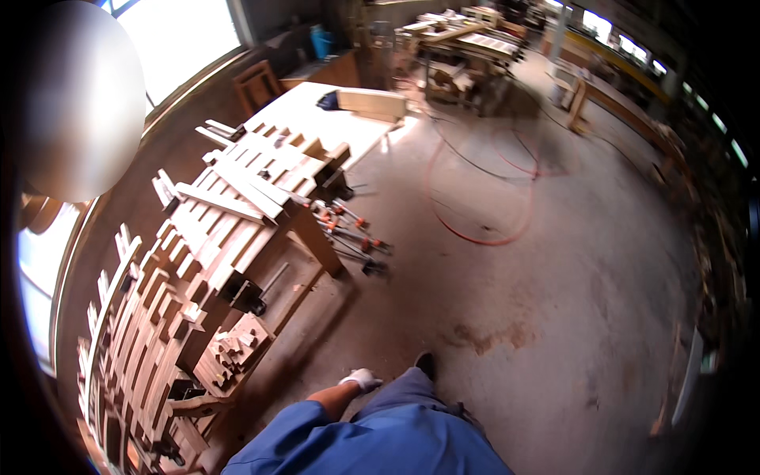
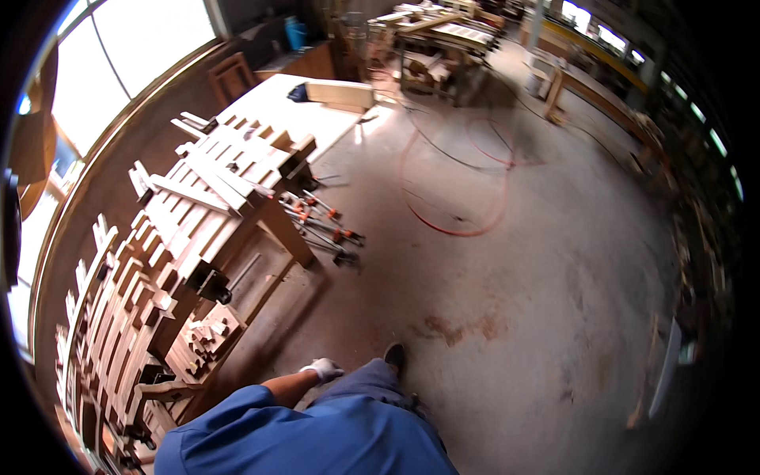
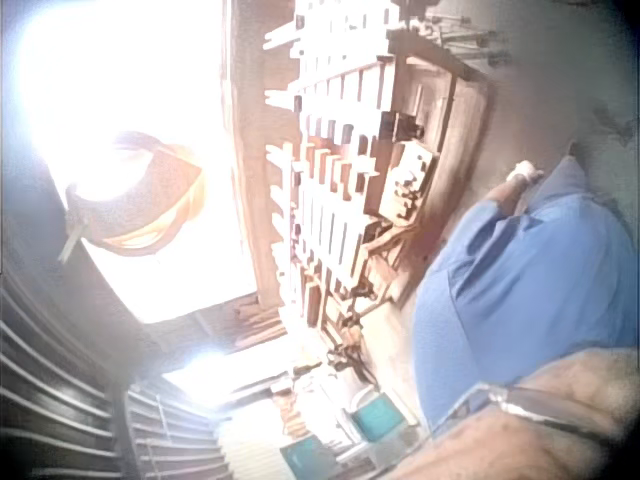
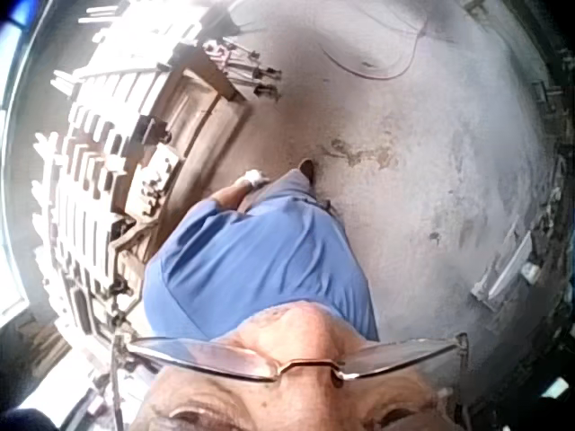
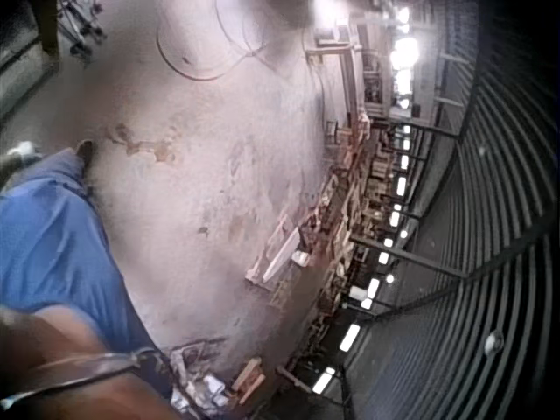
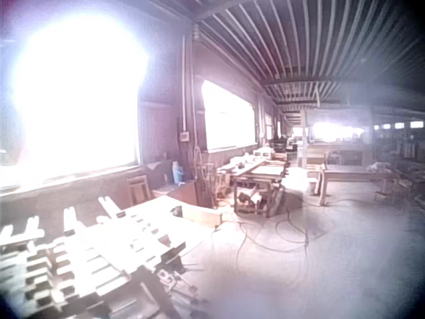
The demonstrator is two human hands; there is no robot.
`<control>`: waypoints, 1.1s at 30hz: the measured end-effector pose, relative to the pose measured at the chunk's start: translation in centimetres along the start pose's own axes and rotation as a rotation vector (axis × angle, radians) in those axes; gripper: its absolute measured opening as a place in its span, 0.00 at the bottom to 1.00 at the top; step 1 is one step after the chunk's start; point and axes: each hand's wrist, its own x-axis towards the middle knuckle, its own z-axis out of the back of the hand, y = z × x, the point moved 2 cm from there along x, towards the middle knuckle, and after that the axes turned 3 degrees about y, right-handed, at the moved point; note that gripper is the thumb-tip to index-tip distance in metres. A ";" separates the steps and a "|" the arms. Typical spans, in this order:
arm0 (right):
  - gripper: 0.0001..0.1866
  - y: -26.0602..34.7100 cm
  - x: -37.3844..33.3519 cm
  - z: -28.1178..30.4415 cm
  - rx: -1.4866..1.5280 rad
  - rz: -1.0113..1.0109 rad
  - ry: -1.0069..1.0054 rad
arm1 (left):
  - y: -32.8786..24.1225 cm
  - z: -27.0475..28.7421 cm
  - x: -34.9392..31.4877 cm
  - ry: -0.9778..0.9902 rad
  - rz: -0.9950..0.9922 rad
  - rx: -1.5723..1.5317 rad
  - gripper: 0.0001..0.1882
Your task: The person assembles a large wooden structure by placing and aligning wooden planks into a jig. They use a hammer to tap the planks into position and secure them with clamps. The person moves around the workshop to retrieve additional planks and tools as needed.
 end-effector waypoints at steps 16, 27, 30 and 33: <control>0.12 45.7 6.0 -7.7 -0.546 0.174 0.058 | -11.0 12.0 5.6 -0.199 0.247 -0.615 0.30; 0.13 70.5 4.6 -37.0 -1.353 0.983 0.654 | -16.6 1.1 -4.2 -0.318 0.823 -1.374 0.25; 0.06 68.1 -8.8 -52.6 -1.093 0.899 0.956 | -14.4 -13.7 1.4 -0.233 0.620 -0.702 0.30; 0.09 65.6 -18.2 -62.1 -1.109 0.960 1.029 | -16.3 -10.8 0.4 -0.167 0.693 -0.980 0.29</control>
